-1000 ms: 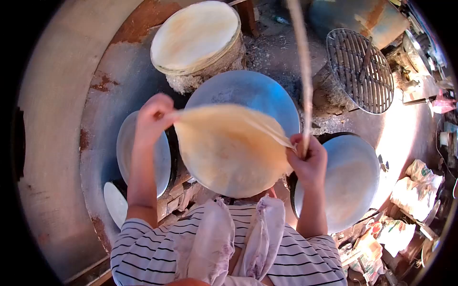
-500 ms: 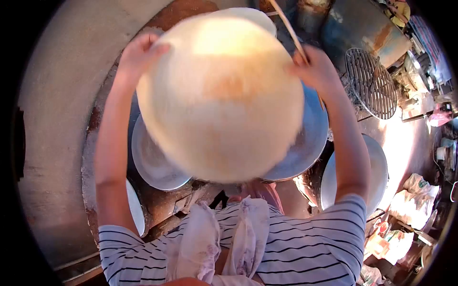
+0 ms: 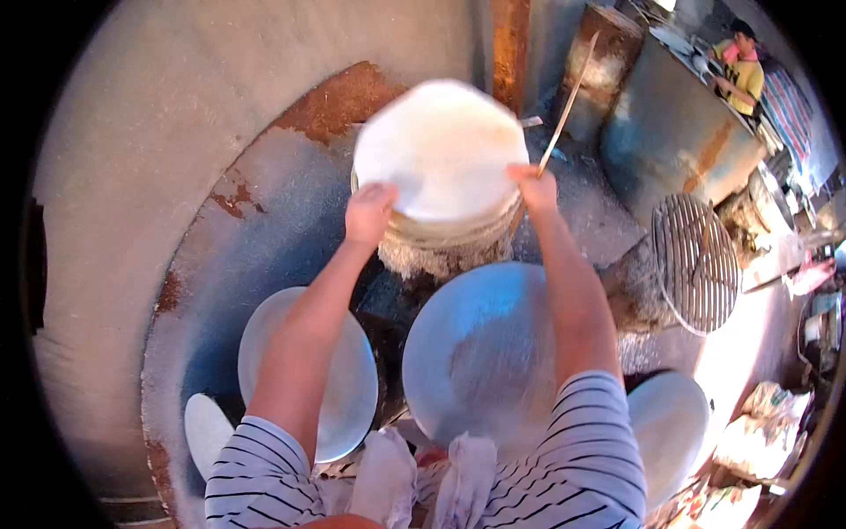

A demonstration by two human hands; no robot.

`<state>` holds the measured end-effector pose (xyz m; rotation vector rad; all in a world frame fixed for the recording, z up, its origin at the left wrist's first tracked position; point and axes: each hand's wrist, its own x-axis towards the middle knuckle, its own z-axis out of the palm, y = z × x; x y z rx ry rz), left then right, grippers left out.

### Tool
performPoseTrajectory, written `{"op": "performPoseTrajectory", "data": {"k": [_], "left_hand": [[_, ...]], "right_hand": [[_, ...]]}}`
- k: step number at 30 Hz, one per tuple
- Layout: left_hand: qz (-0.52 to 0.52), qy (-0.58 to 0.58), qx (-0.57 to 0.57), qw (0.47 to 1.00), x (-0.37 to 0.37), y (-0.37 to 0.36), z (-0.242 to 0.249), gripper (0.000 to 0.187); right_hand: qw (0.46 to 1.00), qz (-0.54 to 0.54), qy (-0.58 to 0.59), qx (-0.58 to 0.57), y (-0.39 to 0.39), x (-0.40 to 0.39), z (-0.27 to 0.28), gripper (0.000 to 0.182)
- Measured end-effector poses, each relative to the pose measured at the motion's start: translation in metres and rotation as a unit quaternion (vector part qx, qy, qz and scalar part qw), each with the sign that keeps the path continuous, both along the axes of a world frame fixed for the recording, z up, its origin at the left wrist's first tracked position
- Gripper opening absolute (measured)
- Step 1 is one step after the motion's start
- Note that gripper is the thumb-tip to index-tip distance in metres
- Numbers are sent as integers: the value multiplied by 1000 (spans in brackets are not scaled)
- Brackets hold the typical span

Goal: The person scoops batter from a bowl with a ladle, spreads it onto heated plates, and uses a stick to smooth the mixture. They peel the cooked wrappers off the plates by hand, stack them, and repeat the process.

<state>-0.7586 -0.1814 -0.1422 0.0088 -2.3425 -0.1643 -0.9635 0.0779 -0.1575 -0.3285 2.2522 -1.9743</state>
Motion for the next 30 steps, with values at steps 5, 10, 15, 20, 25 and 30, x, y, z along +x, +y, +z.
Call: {"op": "performPoseTrajectory", "data": {"k": [5,10,15,20,25,30], "left_hand": [[0,-130,93,987,12,-5,-32,20],[5,-98,127,987,72,7,0,34],[81,-143,262,951,261,73,0,33],[327,-129,327,877,501,231,-1,40],[626,-162,522,556,703,403,-34,55],[881,4,403,246,907,528,-59,55]], "right_hand": [[998,31,-51,-26,-2,10,-29,18],[997,54,-46,7,-7,-3,-35,17],[972,141,106,155,27,63,40,25],[905,409,36,114,37,112,-18,9],[718,676,-103,131,0,529,14,8],[530,788,-222,220,47,728,-23,12]]}}
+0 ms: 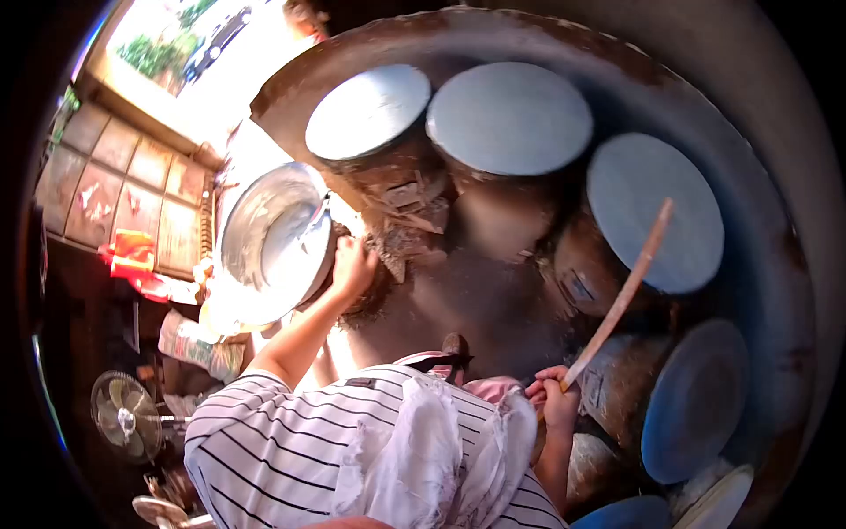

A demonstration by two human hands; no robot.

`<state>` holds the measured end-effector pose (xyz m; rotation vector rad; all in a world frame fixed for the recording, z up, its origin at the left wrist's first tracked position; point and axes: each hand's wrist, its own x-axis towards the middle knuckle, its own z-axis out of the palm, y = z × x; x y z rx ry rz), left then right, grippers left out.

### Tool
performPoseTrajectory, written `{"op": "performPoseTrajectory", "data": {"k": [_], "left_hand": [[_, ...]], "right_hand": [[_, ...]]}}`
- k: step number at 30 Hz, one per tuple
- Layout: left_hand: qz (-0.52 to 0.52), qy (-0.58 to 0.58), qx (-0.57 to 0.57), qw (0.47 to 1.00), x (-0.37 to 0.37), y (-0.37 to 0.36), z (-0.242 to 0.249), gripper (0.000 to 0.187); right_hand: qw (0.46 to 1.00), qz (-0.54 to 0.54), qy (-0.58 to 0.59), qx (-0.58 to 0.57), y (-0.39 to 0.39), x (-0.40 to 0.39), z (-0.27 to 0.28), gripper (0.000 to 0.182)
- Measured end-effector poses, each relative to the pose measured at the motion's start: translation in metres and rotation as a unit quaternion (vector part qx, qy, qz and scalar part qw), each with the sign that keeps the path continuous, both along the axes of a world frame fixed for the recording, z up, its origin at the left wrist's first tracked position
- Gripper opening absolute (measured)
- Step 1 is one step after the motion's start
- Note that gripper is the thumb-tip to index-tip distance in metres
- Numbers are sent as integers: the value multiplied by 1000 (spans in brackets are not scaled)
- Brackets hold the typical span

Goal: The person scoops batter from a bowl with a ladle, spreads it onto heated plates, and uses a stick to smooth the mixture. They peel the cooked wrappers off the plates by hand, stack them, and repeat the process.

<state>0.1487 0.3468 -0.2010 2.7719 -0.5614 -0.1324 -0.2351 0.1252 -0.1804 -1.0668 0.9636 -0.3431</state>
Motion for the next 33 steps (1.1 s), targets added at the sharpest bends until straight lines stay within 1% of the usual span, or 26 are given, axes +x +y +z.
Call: {"op": "performPoseTrajectory", "data": {"k": [1,3,4,5,6,7,9,11,12,13,14,15,16,17,19,20,21,22,24,25,27,28,29,30,31,33], "left_hand": [[55,-36,-45,997,47,23,-21,55],[174,-28,-2,984,130,51,-41,60],[221,19,-55,974,180,66,-66,61],[286,113,-124,944,193,57,-52,63],[359,193,-182,895,206,49,-38,64],[405,158,-202,878,226,47,-63,52],[403,192,-223,867,251,53,-94,43],[325,123,-220,912,254,71,-151,34],[342,188,-325,861,222,67,-118,27],[355,254,-414,799,189,71,-81,22],[404,258,-373,794,179,111,-105,16],[446,255,-343,786,180,153,-147,14],[484,255,-316,775,174,182,-169,17],[637,223,-301,674,166,185,-135,46],[508,280,-338,741,152,234,-101,68],[495,318,-374,717,159,255,-97,65],[475,334,-385,717,168,271,-77,62],[434,328,-380,748,179,290,-68,58],[411,330,-377,761,214,329,-73,49],[411,339,-369,762,228,345,-79,45],[409,372,-342,760,246,363,-86,37],[454,419,-378,689,237,359,-86,34],[459,449,-407,649,223,361,-97,35],[448,472,-417,634,204,351,-91,36],[432,492,-432,620,195,339,-77,37],[334,587,-448,586,220,337,-56,37]], "right_hand": [[999,34,23,10,4,27,5,13],[992,113,39,-29,8,79,18,15],[988,140,45,-39,10,110,34,14],[984,167,50,-45,7,131,37,14],[976,194,52,-83,5,159,30,14],[945,229,49,-230,5,194,32,15],[897,305,78,-311,9,265,66,24],[849,366,66,-376,12,325,56,38],[826,392,31,-403,17,354,51,43],[803,384,-64,-451,26,383,38,36],[790,427,-57,-437,41,405,32,33],[769,465,-57,-434,52,432,26,29],[746,502,-41,-436,69,454,24,27],[721,537,-24,-438,91,473,19,25],[654,590,53,-470,133,503,0,30],[651,591,57,-473,151,518,-11,31],[647,595,68,-471,169,527,-21,32],[635,595,84,-485,184,539,-27,32],[621,580,113,-515,217,570,-31,30],[617,572,168,-514,231,587,-36,27],[611,562,211,-517,242,597,-38,25],[614,568,217,-503,250,585,-35,24],[617,579,222,-485,266,569,-30,23],[615,600,234,-455,284,553,-19,25],[634,592,232,-440,304,533,-21,29],[656,588,252,-401,326,518,-13,34]]}}
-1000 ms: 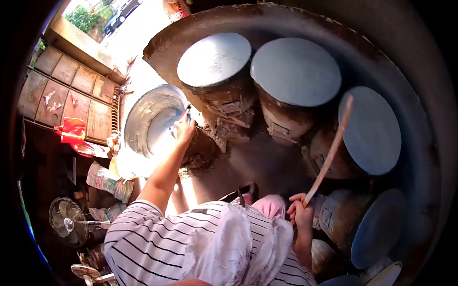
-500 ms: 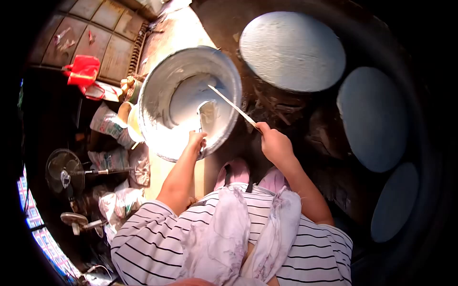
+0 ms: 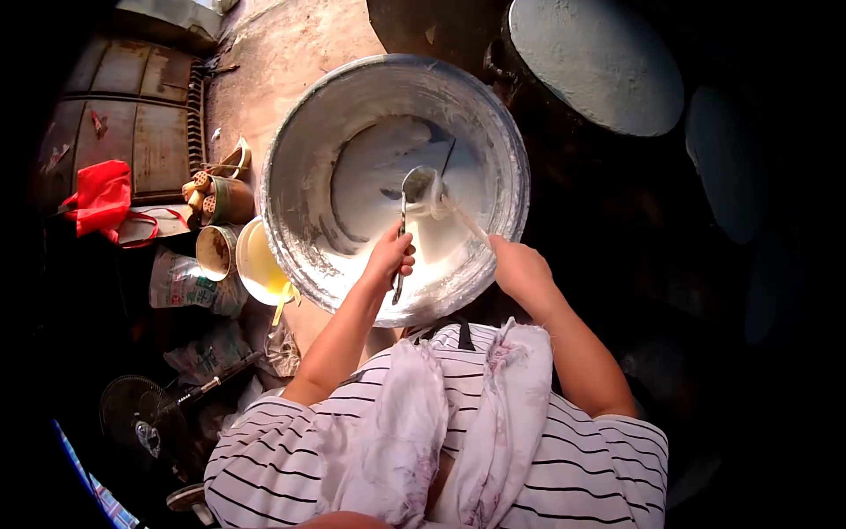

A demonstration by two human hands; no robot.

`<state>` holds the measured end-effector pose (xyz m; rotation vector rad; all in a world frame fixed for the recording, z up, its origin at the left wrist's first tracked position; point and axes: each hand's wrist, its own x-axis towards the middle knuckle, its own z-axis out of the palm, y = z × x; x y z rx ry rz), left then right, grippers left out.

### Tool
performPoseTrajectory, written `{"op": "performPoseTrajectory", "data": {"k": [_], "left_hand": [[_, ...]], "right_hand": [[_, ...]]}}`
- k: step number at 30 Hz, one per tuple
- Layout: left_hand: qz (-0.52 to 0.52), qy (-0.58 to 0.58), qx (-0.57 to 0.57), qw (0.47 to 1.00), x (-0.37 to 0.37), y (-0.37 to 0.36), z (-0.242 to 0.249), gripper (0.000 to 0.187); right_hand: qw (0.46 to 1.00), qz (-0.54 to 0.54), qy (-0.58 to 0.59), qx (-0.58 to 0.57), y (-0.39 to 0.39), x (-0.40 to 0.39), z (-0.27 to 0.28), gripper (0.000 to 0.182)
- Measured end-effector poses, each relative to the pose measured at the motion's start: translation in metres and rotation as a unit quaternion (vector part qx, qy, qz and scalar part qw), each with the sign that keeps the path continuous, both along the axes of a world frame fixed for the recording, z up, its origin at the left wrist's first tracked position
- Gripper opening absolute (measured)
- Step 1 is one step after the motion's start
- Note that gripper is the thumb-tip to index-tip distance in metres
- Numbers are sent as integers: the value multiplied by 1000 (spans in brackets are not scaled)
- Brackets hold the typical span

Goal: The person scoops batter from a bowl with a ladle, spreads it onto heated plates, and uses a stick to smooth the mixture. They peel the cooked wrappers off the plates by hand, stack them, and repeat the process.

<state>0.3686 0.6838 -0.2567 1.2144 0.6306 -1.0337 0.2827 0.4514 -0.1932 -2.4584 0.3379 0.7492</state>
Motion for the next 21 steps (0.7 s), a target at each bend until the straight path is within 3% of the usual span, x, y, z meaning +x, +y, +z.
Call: {"op": "performPoseTrajectory", "data": {"k": [1,2,4,6,8,9,10,12,13,16,17,19,20,21], "left_hand": [[33,-24,-20,999,17,6,-4,38],[54,-57,-19,997,29,13,-21,45],[69,-46,21,996,23,12,-38,53],[-32,2,4,999,13,6,-26,56],[-15,0,-23,1000,36,2,-18,56],[2,-38,-7,999,46,2,-37,57],[8,-26,-2,1000,44,-2,-49,57],[24,-4,6,1000,29,-17,-69,57],[2,30,-26,999,19,-24,-67,56],[114,125,-118,979,5,-48,-68,54],[164,146,-153,964,1,-53,-63,26],[247,263,-225,905,-2,-56,-64,7],[284,316,-259,867,-1,-56,-62,15],[265,322,-302,857,-4,-54,-55,35]], "right_hand": [[998,-56,24,9,2,6,13,35],[993,-115,-22,26,-7,-2,-8,38],[988,-149,22,-27,7,-6,-8,39],[994,-94,30,-37,30,-13,-19,40],[988,-152,-2,19,29,-10,-1,37],[973,-226,0,38,24,-9,-3,35],[974,-224,-24,2,25,-13,-16,36],[974,-217,42,-40,50,-17,-33,38],[974,-225,23,15,59,-18,-35,41],[956,-262,-41,123,68,-35,-43,43],[947,-221,-197,124,70,-51,-69,46],[900,-354,-14,252,65,-46,-41,45],[853,-411,74,313,64,-41,-22,45],[820,-441,85,354,64,-42,-7,44]]}}
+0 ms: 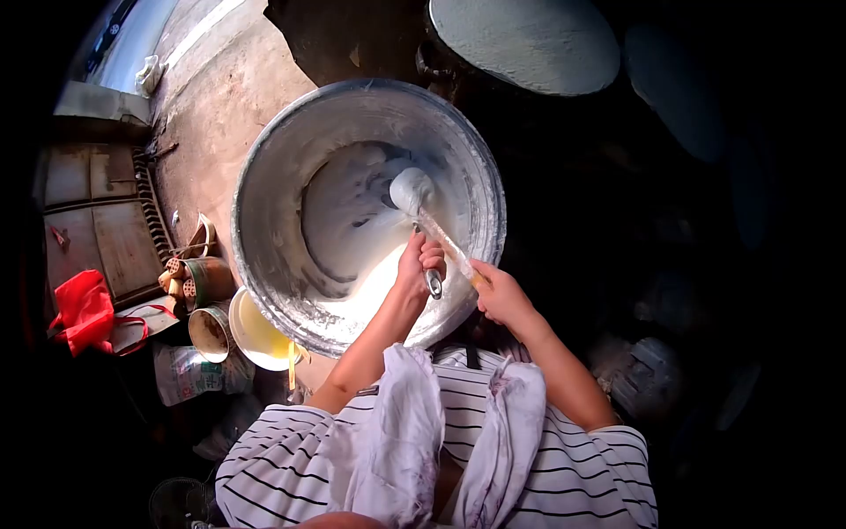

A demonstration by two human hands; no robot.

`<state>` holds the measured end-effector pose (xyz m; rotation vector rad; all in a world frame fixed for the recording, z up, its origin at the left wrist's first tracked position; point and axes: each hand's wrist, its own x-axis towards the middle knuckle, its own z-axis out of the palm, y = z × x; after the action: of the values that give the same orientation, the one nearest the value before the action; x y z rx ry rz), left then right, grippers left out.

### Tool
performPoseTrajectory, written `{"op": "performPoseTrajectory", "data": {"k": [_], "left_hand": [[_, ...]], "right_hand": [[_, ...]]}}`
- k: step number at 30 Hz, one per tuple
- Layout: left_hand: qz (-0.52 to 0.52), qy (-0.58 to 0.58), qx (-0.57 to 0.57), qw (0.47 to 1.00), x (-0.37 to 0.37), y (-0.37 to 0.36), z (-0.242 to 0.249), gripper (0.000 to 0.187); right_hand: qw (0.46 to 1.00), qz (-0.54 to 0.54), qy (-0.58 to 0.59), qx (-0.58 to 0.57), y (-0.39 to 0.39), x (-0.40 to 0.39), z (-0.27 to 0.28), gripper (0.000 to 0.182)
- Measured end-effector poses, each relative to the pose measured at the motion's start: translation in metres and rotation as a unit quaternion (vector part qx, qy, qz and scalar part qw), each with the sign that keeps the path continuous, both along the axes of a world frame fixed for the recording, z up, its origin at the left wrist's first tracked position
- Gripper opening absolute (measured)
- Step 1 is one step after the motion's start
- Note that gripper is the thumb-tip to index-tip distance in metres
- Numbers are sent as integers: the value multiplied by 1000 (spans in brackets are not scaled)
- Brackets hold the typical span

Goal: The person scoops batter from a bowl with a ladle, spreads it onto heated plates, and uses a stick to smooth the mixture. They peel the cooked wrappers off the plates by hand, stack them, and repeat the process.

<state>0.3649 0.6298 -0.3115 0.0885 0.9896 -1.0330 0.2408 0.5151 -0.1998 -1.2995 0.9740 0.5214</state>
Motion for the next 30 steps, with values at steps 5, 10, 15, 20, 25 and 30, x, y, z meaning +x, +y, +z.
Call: {"op": "performPoseTrajectory", "data": {"k": [5,10,15,20,25,30], "left_hand": [[14,-28,-142,989,-5,14,99,41],[46,-226,-263,937,-10,28,244,38],[8,-442,-388,809,6,31,371,36],[-2,-519,-492,699,47,30,445,33],[1,-420,-380,824,49,61,356,40],[-40,-101,-313,944,36,50,256,38]], "right_hand": [[991,-48,-83,97,-17,-28,45,44],[939,-45,-270,208,-47,-36,109,44],[820,2,-485,305,-62,3,196,42],[743,65,-619,244,-52,37,281,45],[792,1,-550,263,-46,3,181,45],[917,-93,-306,236,-42,-35,107,44]]}}
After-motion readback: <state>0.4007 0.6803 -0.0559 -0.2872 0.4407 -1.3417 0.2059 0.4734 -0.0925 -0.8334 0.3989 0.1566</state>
